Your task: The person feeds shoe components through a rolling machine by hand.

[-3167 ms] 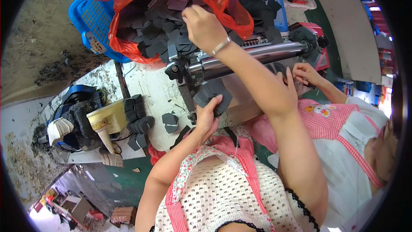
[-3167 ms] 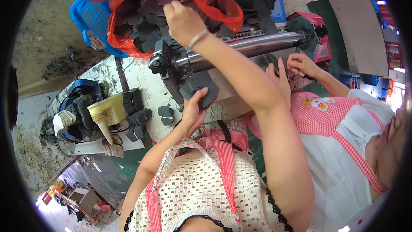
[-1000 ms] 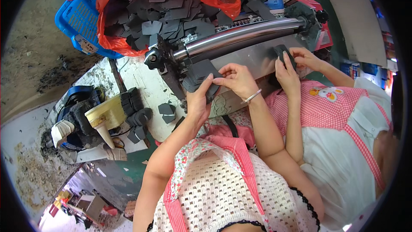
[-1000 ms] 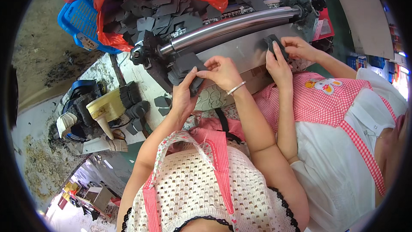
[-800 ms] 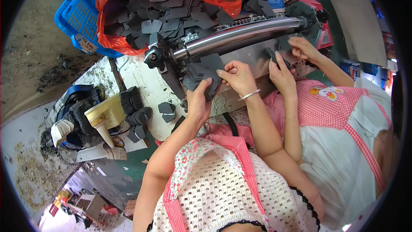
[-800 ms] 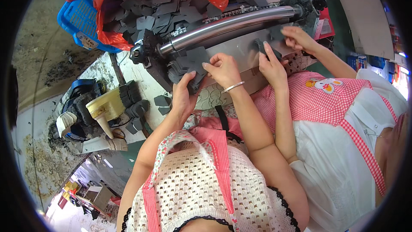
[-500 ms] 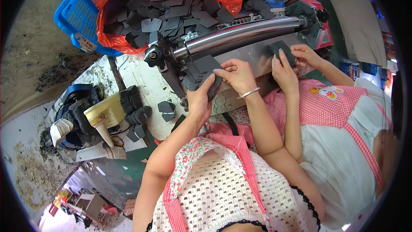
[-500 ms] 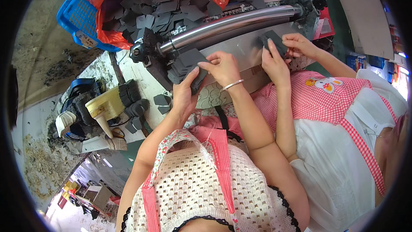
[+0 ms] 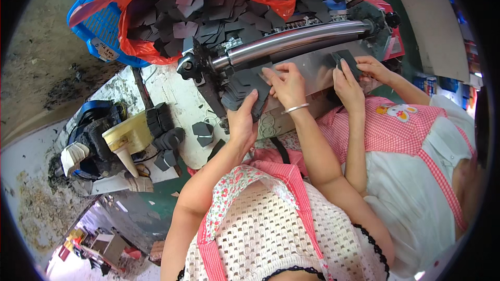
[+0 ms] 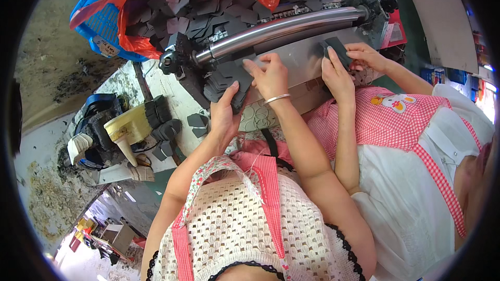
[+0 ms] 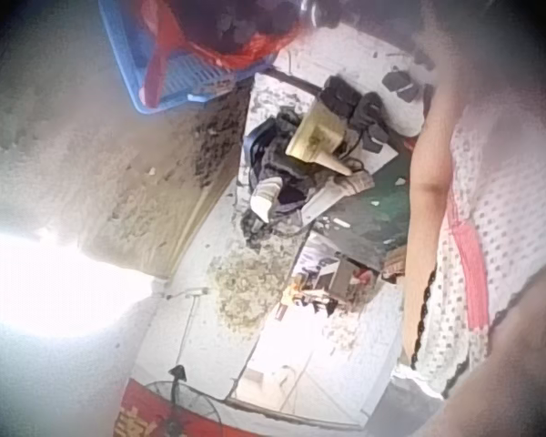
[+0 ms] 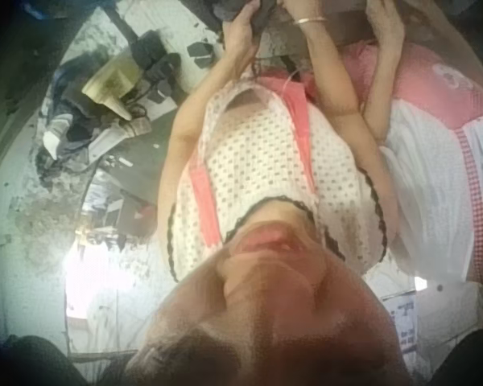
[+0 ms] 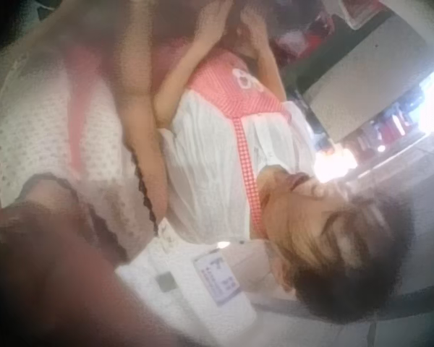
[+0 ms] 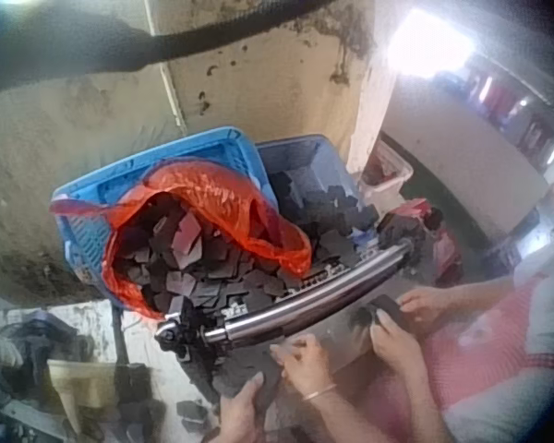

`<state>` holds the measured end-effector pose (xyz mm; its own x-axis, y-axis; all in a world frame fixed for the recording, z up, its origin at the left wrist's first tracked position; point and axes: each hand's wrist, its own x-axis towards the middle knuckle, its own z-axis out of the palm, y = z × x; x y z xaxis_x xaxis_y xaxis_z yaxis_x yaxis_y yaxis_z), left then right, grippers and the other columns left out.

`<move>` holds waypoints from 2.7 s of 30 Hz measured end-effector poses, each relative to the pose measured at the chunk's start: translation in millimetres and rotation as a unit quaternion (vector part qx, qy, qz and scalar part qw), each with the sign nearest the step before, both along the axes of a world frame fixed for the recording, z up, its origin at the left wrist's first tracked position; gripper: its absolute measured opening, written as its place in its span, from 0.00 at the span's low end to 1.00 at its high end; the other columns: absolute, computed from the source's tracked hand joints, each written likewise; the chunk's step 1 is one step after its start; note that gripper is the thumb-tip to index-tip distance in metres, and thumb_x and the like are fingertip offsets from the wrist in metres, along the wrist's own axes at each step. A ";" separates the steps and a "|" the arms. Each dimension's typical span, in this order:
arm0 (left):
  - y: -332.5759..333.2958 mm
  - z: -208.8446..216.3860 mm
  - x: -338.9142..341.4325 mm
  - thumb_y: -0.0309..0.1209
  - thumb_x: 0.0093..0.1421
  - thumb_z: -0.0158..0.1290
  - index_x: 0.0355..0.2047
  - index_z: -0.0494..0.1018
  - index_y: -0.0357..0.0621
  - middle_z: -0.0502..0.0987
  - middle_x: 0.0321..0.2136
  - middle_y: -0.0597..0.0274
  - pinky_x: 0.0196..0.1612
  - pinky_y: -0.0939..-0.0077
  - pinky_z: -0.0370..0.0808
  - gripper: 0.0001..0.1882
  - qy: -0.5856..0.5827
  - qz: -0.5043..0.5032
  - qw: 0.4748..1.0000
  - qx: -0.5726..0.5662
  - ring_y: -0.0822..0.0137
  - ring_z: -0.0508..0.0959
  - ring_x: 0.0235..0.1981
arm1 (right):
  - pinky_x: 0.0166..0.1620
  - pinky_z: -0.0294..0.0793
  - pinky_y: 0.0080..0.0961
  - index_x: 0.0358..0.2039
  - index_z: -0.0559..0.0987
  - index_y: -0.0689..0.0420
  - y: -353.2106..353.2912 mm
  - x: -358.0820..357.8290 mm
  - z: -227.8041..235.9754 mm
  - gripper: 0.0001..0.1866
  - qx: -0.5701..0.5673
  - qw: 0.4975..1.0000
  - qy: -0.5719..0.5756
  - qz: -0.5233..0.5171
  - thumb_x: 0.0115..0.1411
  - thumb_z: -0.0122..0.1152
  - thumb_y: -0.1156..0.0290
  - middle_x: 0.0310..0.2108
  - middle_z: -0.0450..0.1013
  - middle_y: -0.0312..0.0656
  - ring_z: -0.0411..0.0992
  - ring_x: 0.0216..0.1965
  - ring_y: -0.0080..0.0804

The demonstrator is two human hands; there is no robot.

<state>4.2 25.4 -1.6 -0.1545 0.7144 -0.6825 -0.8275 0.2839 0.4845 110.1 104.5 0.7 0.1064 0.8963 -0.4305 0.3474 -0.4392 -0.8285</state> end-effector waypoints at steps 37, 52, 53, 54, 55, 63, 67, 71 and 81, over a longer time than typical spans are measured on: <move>-1.8 -1.9 -0.5 0.31 0.59 0.58 0.45 0.70 0.44 0.75 0.41 0.64 0.44 0.67 0.78 0.15 -0.011 -0.013 1.000 -0.011 0.68 0.77 0.41 | 0.31 0.75 0.22 0.31 0.76 0.64 -10.0 11.5 -10.3 0.16 0.096 0.992 0.080 -0.016 0.48 0.73 0.69 0.24 0.76 0.41 0.74 0.25 0.24; -4.5 5.2 -0.4 0.25 0.57 0.56 0.44 0.70 0.41 0.75 0.40 0.62 0.47 0.63 0.78 0.14 -0.020 0.006 1.000 -0.015 0.67 0.77 0.42 | 0.32 0.76 0.26 0.26 0.77 0.64 -0.9 2.9 -10.1 0.11 0.074 0.997 -0.034 0.002 0.50 0.70 0.71 0.24 0.77 0.46 0.78 0.26 0.32; -5.3 4.5 -0.7 0.24 0.57 0.56 0.44 0.70 0.42 0.75 0.40 0.62 0.46 0.64 0.78 0.15 -0.009 0.006 1.000 -0.020 0.67 0.77 0.42 | 0.32 0.76 0.26 0.26 0.77 0.64 -3.8 3.6 -8.6 0.12 0.093 0.994 -0.059 0.011 0.50 0.70 0.70 0.24 0.77 0.46 0.78 0.26 0.32; -5.8 2.9 -1.1 0.24 0.57 0.56 0.44 0.70 0.42 0.75 0.40 0.62 0.46 0.64 0.78 0.15 -0.010 0.007 1.000 -0.018 0.67 0.77 0.42 | 0.32 0.76 0.26 0.25 0.76 0.64 -6.7 4.3 -6.4 0.12 0.112 0.990 -0.085 0.020 0.50 0.70 0.70 0.24 0.77 0.47 0.78 0.26 0.32; -6.4 0.1 -1.5 0.24 0.57 0.56 0.45 0.69 0.42 0.75 0.41 0.63 0.45 0.65 0.79 0.15 -0.010 -0.003 1.000 -0.022 0.67 0.77 0.42 | 0.32 0.76 0.26 0.25 0.76 0.64 -9.1 6.7 -4.3 0.12 0.113 0.990 -0.086 0.020 0.50 0.70 0.70 0.24 0.77 0.47 0.78 0.26 0.32; -3.0 0.1 1.4 0.22 0.59 0.54 0.45 0.69 0.41 0.75 0.41 0.62 0.44 0.69 0.79 0.14 -0.031 -0.002 0.999 0.019 0.67 0.77 0.41 | 0.31 0.74 0.31 0.24 0.74 0.66 -16.8 3.3 7.0 0.13 0.121 0.978 -0.109 0.126 0.51 0.68 0.70 0.23 0.77 0.48 0.77 0.25 0.36; -0.4 3.4 3.1 0.21 0.57 0.56 0.42 0.70 0.33 0.76 0.38 0.56 0.38 0.73 0.81 0.13 -0.013 0.025 1.000 0.007 0.66 0.79 0.35 | 0.30 0.74 0.31 0.23 0.74 0.65 -5.9 1.9 -8.6 0.12 0.100 0.988 -0.103 0.059 0.51 0.68 0.70 0.22 0.77 0.48 0.77 0.25 0.36; -4.0 -5.9 -0.7 0.22 0.58 0.55 0.46 0.67 0.38 0.74 0.42 0.58 0.43 0.68 0.81 0.16 -0.011 0.002 1.000 0.009 0.65 0.77 0.41 | 0.30 0.75 0.30 0.26 0.74 0.64 -5.2 10.4 -13.6 0.13 0.034 0.998 -0.014 0.051 0.52 0.68 0.69 0.23 0.77 0.48 0.77 0.25 0.35; -5.4 -8.3 0.5 0.23 0.58 0.56 0.46 0.67 0.38 0.74 0.42 0.58 0.43 0.70 0.80 0.16 -0.008 0.001 1.000 0.008 0.65 0.77 0.41 | 0.30 0.76 0.28 0.29 0.78 0.65 0.3 -1.6 0.9 0.13 -0.020 0.999 -0.001 -0.025 0.51 0.69 0.68 0.22 0.77 0.46 0.78 0.25 0.30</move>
